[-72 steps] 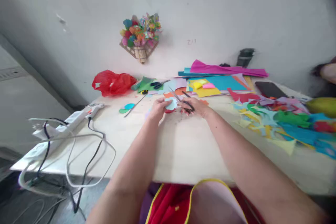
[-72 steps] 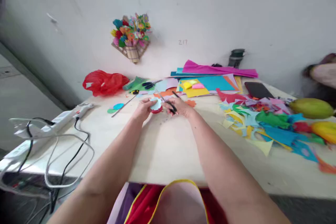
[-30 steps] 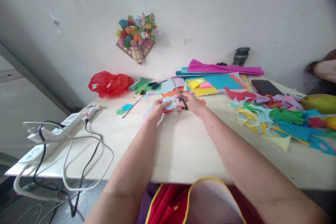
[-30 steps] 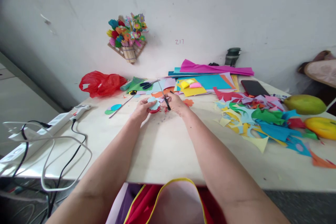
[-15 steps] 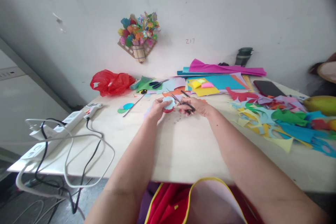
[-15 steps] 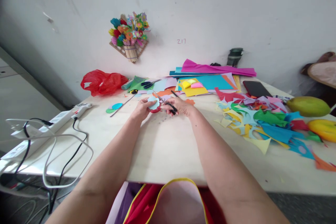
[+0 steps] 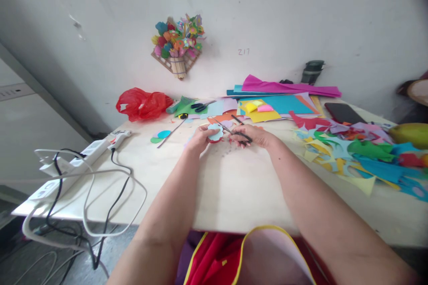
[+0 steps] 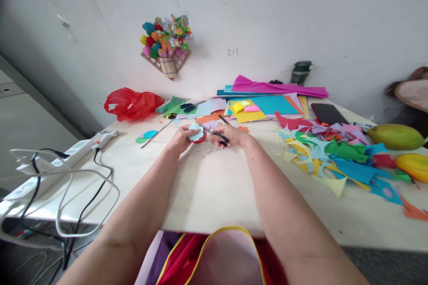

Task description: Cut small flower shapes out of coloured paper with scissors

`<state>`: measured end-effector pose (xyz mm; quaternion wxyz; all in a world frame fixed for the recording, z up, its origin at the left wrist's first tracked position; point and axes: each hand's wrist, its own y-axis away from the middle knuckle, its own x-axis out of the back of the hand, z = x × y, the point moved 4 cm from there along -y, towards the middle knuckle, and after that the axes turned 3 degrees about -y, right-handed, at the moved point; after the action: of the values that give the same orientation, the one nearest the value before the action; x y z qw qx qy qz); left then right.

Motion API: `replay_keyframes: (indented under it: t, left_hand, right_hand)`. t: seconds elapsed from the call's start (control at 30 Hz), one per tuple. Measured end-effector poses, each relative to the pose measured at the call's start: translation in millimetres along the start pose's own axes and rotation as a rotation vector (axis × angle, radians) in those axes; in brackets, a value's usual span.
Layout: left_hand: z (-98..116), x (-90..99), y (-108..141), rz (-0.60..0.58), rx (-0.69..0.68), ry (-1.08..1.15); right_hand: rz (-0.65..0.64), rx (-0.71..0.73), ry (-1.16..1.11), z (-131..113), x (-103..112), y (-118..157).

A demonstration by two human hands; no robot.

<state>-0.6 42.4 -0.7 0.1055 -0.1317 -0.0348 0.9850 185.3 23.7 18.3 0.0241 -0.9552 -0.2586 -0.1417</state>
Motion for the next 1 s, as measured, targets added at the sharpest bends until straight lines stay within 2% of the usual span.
replay_keyframes:
  t: [1.0]
  left_hand:
    - [-1.6, 2.1, 0.4, 0.004, 0.037, 0.019]
  right_hand:
    - [-0.002, 0.016, -0.014, 5.6, 1.6, -3.9]
